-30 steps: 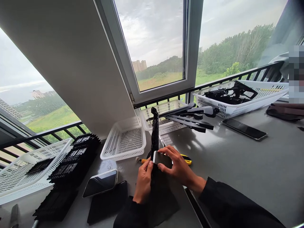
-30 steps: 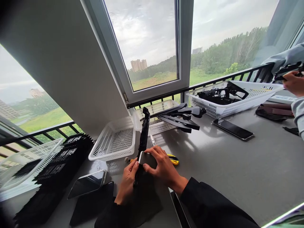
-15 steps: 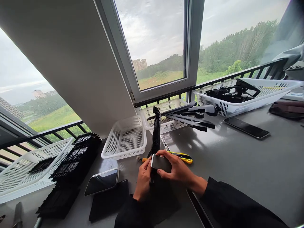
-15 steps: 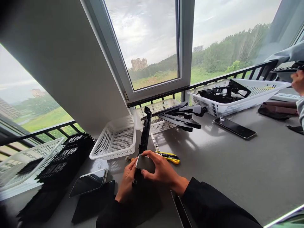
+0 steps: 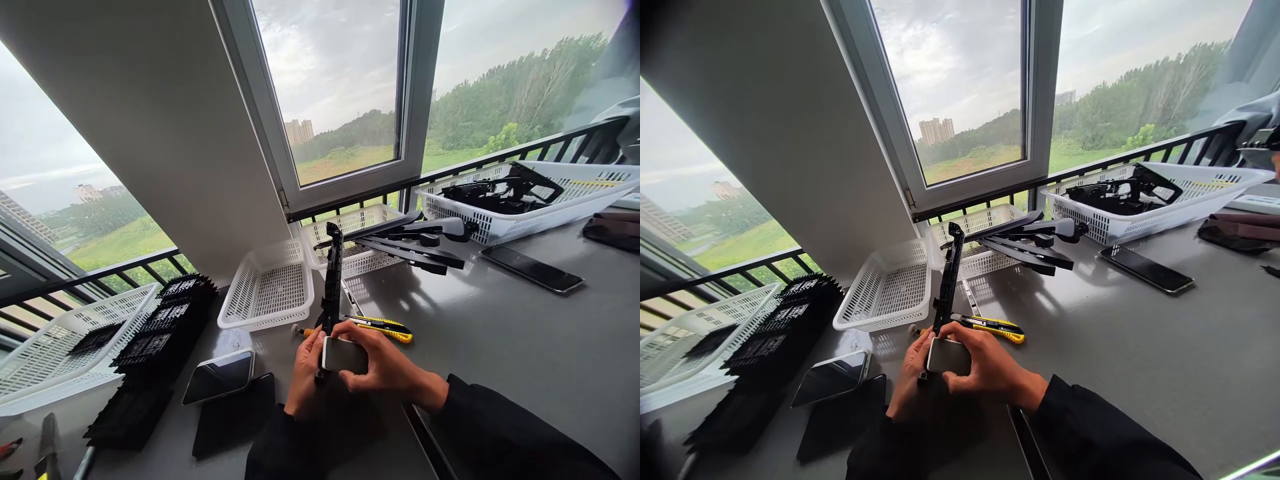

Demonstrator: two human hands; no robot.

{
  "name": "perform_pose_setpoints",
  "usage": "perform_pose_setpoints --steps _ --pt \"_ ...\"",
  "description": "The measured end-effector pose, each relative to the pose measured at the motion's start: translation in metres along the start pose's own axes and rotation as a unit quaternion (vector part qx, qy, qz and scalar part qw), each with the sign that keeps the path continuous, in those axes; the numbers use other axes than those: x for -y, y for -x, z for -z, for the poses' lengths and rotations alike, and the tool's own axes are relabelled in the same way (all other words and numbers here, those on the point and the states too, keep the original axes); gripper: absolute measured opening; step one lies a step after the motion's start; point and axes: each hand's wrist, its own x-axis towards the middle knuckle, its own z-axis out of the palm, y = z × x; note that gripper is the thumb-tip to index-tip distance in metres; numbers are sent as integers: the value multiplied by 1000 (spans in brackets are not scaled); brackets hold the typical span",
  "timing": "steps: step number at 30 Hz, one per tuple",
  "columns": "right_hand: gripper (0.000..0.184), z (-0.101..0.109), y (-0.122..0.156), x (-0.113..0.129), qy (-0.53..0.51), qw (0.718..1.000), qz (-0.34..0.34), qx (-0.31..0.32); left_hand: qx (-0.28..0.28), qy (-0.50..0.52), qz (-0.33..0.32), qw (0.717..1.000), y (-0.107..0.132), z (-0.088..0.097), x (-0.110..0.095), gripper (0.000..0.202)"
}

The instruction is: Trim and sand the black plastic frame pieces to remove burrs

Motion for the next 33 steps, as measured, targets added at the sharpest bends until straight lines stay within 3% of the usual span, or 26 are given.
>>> perform_pose_setpoints --steps 4,9,13,19,25,30,33 --pt "44 0 0 -1 12 1000 -5 -20 10 59 21 998 1 -4 -5 63" --pt "50 0 0 -2 25 999 21 1 9 74 29 997 5 -9 -13 61" --pt "45 5 -1 -5 55 997 4 -49 17 81 15 997 7 -9 -15 55" --pt "50 2 -1 -6 9 999 35 4 6 40 1 999 4 -3 -13 59" --pt "45 6 -1 -14 60 995 -33 -77 41 79 18 996 9 -10 -17 59" --pt "48 4 1 -14 47 998 28 -33 36 61 -8 997 9 -10 -17 59" --pt "46 4 0 -15 63 996 12 -57 27 59 -14 998 7 -9 -13 60"
